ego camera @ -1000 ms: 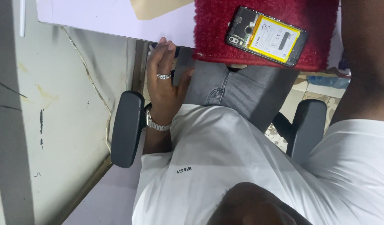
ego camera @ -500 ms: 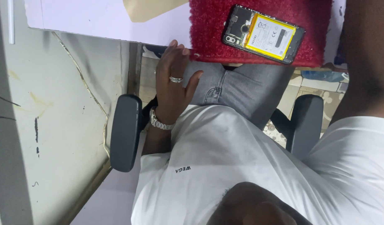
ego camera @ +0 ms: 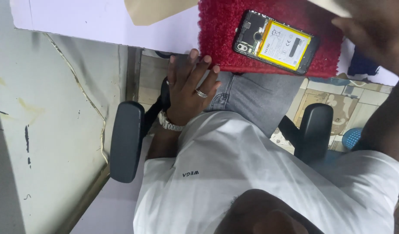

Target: Applying adhesive to a mobile phone frame and attaching the back panel to complete a repair.

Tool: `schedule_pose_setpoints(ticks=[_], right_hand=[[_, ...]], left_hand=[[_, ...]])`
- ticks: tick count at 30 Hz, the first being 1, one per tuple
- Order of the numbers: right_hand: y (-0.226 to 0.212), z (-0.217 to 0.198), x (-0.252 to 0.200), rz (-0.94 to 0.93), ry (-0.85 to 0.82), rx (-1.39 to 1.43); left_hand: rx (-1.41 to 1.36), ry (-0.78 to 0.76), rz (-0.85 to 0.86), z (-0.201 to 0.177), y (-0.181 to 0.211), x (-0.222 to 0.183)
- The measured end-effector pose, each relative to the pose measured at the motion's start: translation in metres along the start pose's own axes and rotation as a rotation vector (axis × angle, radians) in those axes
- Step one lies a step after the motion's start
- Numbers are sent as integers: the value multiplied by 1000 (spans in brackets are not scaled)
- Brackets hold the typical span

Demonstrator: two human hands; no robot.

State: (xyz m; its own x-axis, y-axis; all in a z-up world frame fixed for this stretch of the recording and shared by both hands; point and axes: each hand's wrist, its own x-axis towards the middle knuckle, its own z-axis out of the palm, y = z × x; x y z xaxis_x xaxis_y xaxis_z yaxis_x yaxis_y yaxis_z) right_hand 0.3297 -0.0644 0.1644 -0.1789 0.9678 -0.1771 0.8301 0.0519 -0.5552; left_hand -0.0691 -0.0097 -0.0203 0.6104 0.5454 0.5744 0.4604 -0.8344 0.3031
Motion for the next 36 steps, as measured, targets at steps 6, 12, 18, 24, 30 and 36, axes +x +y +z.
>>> schedule_pose_setpoints(ticks=[6, 12, 18, 24, 30, 36], right_hand=[[-4, 34, -25, -435, 375, -156], [-8, 115, -57, 52, 593, 1980], [-23, 125, -54, -134, 388, 2191], [-25, 128, -50, -106, 286, 2091], [-24, 144, -53, -150, 154, 1878], [-32, 142, -53, -123, -20, 1742]], left_hand=[[49, -16, 51, 8, 3, 8], [7, 73, 127, 7, 12, 22], [4, 112, 198, 8, 18, 29], [-24, 128, 193, 13, 23, 30], [-430, 218, 135, -21, 36, 67], [-1065, 113, -264, -58, 61, 112]])
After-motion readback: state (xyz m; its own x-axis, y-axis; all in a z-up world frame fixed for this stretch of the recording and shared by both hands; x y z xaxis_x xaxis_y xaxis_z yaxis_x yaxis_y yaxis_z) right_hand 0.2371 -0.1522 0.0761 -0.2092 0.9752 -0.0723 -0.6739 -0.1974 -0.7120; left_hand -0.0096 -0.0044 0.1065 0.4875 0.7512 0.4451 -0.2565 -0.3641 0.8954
